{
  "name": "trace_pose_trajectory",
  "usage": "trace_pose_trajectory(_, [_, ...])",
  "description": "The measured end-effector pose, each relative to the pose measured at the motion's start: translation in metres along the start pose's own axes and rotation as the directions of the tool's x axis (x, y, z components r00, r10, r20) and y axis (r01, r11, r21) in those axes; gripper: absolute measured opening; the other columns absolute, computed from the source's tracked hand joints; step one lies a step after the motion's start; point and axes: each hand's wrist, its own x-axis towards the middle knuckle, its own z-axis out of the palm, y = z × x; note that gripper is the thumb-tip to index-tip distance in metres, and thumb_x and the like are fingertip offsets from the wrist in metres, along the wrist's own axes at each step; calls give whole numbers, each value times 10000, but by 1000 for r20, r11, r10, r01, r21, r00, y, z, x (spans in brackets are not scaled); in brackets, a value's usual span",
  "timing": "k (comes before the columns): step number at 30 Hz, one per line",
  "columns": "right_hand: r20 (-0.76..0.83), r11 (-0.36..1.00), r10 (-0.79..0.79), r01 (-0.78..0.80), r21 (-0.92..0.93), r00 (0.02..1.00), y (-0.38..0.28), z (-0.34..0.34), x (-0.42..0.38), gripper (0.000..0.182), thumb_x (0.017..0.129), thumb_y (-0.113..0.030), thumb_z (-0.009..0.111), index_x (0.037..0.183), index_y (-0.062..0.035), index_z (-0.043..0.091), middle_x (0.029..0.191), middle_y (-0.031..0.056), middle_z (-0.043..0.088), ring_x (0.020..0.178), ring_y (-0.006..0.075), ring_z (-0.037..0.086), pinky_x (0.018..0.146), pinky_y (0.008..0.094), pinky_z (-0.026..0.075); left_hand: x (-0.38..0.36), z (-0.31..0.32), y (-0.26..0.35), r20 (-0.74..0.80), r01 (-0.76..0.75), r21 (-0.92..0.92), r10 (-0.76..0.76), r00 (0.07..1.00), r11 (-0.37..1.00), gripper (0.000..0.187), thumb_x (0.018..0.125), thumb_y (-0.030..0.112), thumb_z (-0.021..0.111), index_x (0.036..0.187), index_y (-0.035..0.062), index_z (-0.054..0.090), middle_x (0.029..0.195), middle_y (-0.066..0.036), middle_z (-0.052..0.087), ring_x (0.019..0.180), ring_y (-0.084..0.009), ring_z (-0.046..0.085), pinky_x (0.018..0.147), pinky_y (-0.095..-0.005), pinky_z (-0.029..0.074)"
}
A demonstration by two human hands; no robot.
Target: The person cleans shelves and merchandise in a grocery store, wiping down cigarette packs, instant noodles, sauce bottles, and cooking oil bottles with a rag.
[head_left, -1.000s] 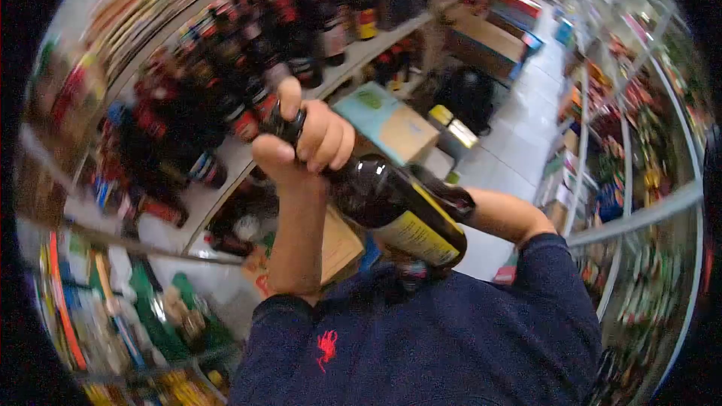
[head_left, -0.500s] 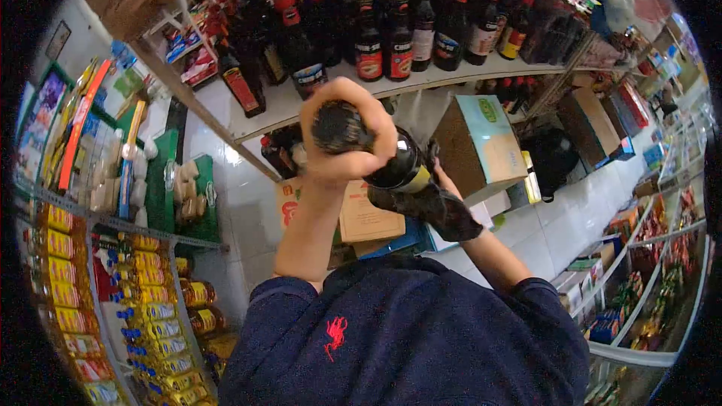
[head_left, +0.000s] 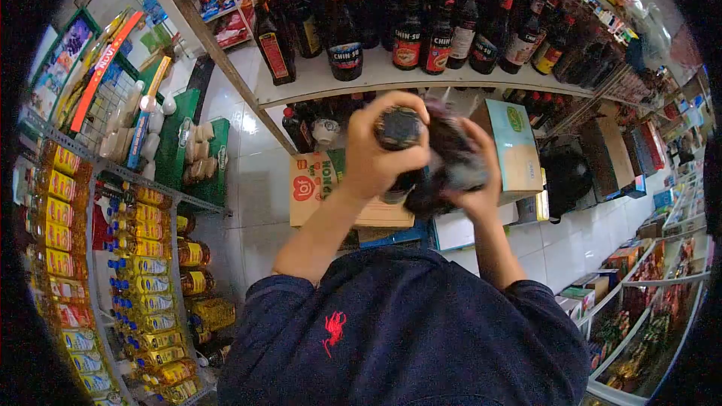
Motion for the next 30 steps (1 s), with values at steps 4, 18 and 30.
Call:
trace_pose_trajectory(4, [152,986,153,-160,36,977,-8,28,9,666,555,-127,731,1130,-4,418,1116,112,483,1050,155,445,879,287,368,-3,8,-17,33,-138,213,134,990,967,276,515,79,636,771,52,536,898,-86,548,943,-218,491,828,-323,353])
trace_pose_trajectory(18, [226,886,453,-464,-5,863,12,53,-5,335,595,-60,666,902,-6,541,868,46,598,810,121,544,726,257,434,-38,-17,-26,-1,-111,468,126,992,877,555,650,301,684,1056,36,414,1105,-136,399,1109,-282,342,947,-378,254])
trace_pose_trajectory(30, [234,896,443,-435,-86,865,-6,66,29,426,558,-34,714,953,1,559,902,59,612,824,134,562,771,261,427,-100,-58,-95,-150,317,441,-279,948,840,919,514,160,763,1268,-7,265,1114,-177,496,1061,-271,479,894,-323,382])
